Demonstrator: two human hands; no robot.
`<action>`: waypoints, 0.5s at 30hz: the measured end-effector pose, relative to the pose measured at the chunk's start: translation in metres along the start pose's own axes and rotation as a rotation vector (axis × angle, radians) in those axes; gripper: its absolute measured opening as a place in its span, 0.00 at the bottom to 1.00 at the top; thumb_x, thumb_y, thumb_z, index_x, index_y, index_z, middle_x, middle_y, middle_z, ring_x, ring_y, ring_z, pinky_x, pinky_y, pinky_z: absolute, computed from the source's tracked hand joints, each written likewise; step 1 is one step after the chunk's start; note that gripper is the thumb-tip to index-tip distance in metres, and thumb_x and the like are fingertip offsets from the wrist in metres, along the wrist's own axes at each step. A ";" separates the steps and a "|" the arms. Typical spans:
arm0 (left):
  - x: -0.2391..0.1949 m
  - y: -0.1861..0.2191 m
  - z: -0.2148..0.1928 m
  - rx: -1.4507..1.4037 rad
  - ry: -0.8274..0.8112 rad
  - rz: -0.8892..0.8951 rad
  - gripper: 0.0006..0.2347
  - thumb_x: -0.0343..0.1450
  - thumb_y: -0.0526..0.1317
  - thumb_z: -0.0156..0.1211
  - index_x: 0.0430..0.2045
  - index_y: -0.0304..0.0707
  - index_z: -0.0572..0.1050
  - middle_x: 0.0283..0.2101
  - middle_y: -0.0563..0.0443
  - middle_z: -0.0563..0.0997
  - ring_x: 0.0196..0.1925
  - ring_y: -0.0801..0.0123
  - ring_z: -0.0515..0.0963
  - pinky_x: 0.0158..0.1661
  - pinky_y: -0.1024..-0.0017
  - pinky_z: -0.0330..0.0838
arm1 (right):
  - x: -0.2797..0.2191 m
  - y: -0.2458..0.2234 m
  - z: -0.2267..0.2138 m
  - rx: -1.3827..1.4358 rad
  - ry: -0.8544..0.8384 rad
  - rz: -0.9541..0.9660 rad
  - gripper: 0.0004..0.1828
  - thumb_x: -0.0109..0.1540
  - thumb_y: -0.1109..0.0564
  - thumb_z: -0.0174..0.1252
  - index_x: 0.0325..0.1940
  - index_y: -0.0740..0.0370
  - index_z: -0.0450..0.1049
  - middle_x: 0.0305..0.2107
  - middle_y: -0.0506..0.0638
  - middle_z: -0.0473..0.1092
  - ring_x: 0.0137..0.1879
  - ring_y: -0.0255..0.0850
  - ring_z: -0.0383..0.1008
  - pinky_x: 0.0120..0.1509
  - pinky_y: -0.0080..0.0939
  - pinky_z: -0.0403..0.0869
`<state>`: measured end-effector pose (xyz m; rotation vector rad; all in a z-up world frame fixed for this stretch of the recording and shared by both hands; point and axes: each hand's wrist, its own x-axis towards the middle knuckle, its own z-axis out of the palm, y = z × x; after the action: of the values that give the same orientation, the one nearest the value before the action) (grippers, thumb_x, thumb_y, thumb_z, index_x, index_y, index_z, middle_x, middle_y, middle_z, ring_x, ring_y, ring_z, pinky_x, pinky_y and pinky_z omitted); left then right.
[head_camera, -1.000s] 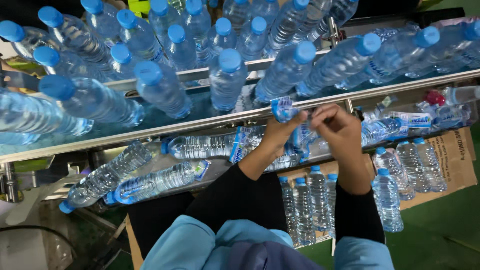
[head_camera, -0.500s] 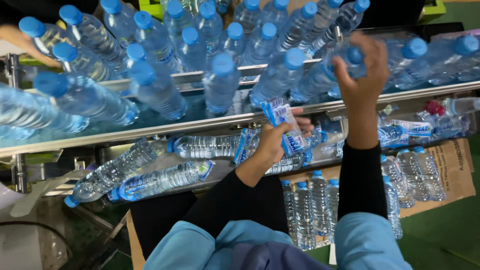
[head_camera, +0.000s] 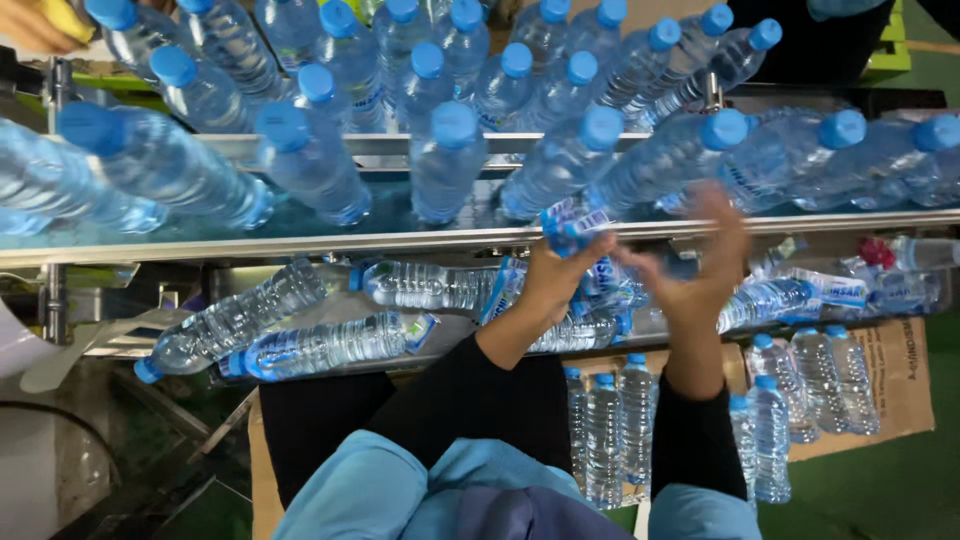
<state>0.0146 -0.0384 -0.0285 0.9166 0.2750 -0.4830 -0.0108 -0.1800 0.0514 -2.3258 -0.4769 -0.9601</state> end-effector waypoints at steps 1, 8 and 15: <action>0.001 0.001 0.000 0.000 0.000 -0.001 0.12 0.60 0.47 0.76 0.31 0.45 0.83 0.39 0.52 0.88 0.47 0.63 0.87 0.55 0.62 0.78 | -0.002 -0.003 0.001 0.000 0.000 0.001 0.48 0.60 0.48 0.73 0.75 0.68 0.55 0.67 0.63 0.60 0.72 0.57 0.66 0.70 0.53 0.77; 0.001 -0.007 -0.006 -0.241 -0.165 -0.025 0.11 0.70 0.43 0.65 0.35 0.32 0.79 0.39 0.33 0.84 0.39 0.47 0.86 0.41 0.52 0.83 | 0.017 0.008 -0.008 0.805 0.097 0.632 0.06 0.69 0.61 0.57 0.39 0.56 0.67 0.37 0.50 0.69 0.36 0.32 0.68 0.40 0.31 0.73; -0.012 0.013 -0.005 -0.382 -0.263 -0.165 0.11 0.73 0.39 0.63 0.42 0.27 0.77 0.37 0.32 0.84 0.34 0.50 0.86 0.38 0.57 0.84 | 0.099 0.038 -0.014 -0.336 -0.083 -0.201 0.06 0.66 0.70 0.72 0.43 0.67 0.80 0.39 0.61 0.79 0.46 0.50 0.79 0.49 0.47 0.76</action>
<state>0.0106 -0.0240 -0.0172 0.4538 0.1942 -0.6703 0.0686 -0.2074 0.1171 -2.6654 -0.6350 -1.1120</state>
